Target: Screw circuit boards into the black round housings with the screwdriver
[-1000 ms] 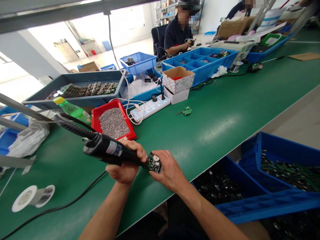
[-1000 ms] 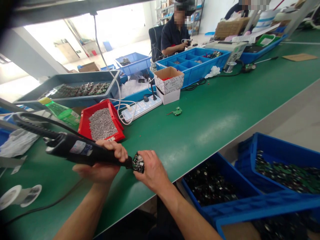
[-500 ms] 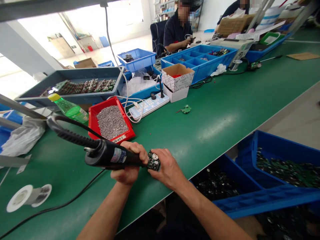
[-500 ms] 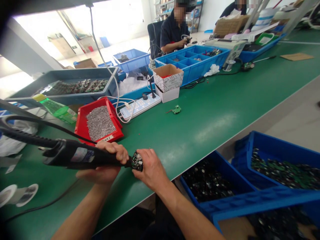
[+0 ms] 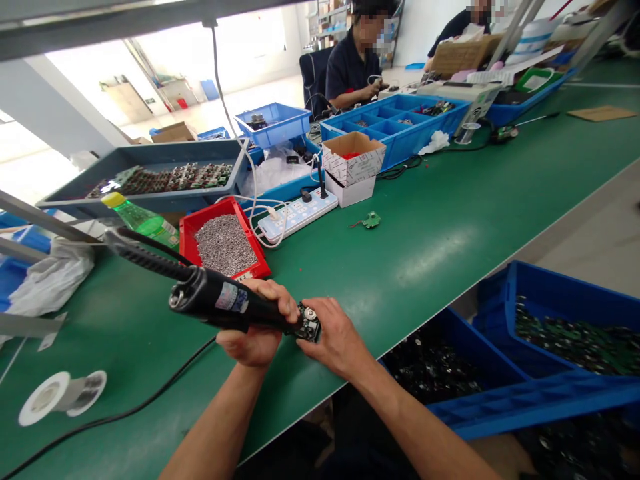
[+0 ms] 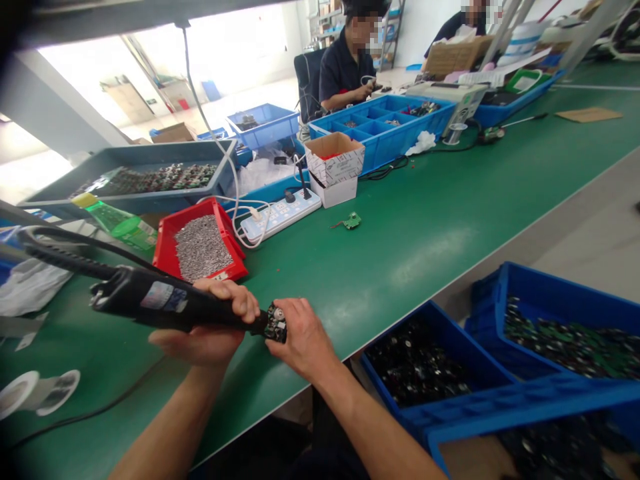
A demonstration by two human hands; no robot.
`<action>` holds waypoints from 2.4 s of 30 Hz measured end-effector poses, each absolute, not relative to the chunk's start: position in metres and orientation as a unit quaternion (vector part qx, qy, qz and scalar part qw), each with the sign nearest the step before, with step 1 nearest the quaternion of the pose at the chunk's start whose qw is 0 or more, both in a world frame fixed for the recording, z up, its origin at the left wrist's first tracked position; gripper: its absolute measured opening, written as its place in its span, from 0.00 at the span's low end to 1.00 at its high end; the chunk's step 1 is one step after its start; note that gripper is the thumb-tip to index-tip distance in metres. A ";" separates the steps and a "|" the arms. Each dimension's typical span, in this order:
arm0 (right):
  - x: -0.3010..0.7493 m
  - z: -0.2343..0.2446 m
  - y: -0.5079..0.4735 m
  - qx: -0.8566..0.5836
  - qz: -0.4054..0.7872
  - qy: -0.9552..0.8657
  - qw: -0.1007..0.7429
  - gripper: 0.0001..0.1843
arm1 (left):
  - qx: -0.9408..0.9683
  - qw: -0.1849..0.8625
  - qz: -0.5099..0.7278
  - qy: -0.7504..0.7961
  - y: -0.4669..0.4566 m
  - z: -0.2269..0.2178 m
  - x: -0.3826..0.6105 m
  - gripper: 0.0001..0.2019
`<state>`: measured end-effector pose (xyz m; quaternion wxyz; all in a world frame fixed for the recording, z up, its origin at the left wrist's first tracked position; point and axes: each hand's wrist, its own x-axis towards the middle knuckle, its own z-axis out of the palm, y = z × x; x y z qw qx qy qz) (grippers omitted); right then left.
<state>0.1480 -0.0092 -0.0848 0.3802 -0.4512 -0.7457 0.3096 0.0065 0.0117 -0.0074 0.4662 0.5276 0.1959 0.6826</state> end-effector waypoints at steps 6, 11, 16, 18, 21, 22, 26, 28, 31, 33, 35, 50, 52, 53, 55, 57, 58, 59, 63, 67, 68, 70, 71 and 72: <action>0.149 -0.085 -0.010 -0.451 0.309 -0.746 0.380 0.35 | 0.526 0.473 0.678 0.200 0.011 -0.010 0.007 0.36; 0.148 -0.086 -0.009 -0.451 0.313 -0.745 0.379 0.35 | 0.531 0.472 0.674 0.202 0.013 -0.011 0.004 0.36; 0.149 -0.086 -0.009 -0.452 0.316 -0.741 0.383 0.33 | 0.537 0.471 0.667 0.215 0.011 -0.015 0.005 0.35; 0.149 -0.086 -0.009 -0.450 0.316 -0.742 0.382 0.33 | 0.534 0.483 0.659 0.218 0.009 -0.018 0.007 0.33; 0.149 -0.087 -0.009 -0.452 0.315 -0.743 0.380 0.33 | 0.530 0.495 0.654 0.215 0.006 -0.023 0.008 0.32; 0.149 -0.088 -0.009 -0.453 0.315 -0.742 0.380 0.33 | 0.531 0.494 0.653 0.216 0.005 -0.024 0.008 0.32; 0.148 -0.088 -0.010 -0.457 0.314 -0.741 0.378 0.33 | 0.536 0.493 0.650 0.217 0.004 -0.027 0.009 0.33; 0.149 -0.087 -0.009 -0.454 0.314 -0.742 0.380 0.33 | 0.534 0.497 0.649 0.217 0.004 -0.025 0.009 0.32; 0.150 -0.085 -0.009 -0.449 0.318 -0.741 0.384 0.32 | 0.531 0.486 0.657 0.222 0.006 -0.018 0.009 0.32; 0.150 -0.084 -0.009 -0.449 0.319 -0.740 0.386 0.32 | 0.524 0.465 0.678 0.224 0.008 -0.013 0.010 0.35; 0.150 -0.084 -0.009 -0.450 0.320 -0.739 0.387 0.33 | 0.515 0.447 0.696 0.226 0.010 -0.010 0.012 0.37; 0.151 -0.087 -0.009 -0.451 0.327 -0.734 0.388 0.33 | 0.523 0.444 0.687 0.239 0.013 -0.013 0.013 0.37; 0.151 -0.087 -0.009 -0.451 0.328 -0.735 0.387 0.33 | 0.519 0.448 0.688 0.237 0.013 -0.014 0.014 0.36; 0.151 -0.086 -0.009 -0.451 0.328 -0.735 0.386 0.33 | 0.519 0.454 0.685 0.236 0.012 -0.015 0.015 0.35; 0.151 -0.085 -0.009 -0.451 0.327 -0.735 0.385 0.32 | 0.519 0.466 0.679 0.230 0.011 -0.017 0.016 0.33; 0.150 -0.084 -0.009 -0.452 0.328 -0.736 0.384 0.32 | 0.518 0.474 0.674 0.229 0.010 -0.018 0.017 0.30; 0.150 -0.083 -0.009 -0.452 0.328 -0.735 0.384 0.32 | 0.516 0.476 0.674 0.232 0.009 -0.018 0.017 0.29; 0.150 -0.083 -0.009 -0.453 0.329 -0.735 0.382 0.31 | 0.514 0.477 0.673 0.234 0.008 -0.017 0.018 0.29; 0.150 -0.083 -0.009 -0.452 0.331 -0.736 0.381 0.29 | 0.514 0.475 0.671 0.245 0.005 -0.015 0.026 0.28; 0.149 -0.086 -0.008 -0.452 0.325 -0.740 0.378 0.26 | 0.517 0.462 0.679 0.241 0.005 -0.014 0.033 0.27; 0.149 -0.086 -0.008 -0.452 0.323 -0.741 0.378 0.26 | 0.518 0.461 0.679 0.240 0.006 -0.013 0.033 0.27; 0.150 -0.086 -0.009 -0.450 0.318 -0.742 0.382 0.27 | 0.516 0.457 0.682 0.244 0.008 -0.011 0.027 0.29; 0.150 -0.086 -0.009 -0.449 0.316 -0.742 0.385 0.29 | 0.509 0.450 0.689 0.251 0.010 -0.009 0.022 0.31; 0.150 -0.086 -0.009 -0.448 0.314 -0.742 0.387 0.31 | 0.497 0.440 0.700 0.263 0.010 -0.006 0.014 0.34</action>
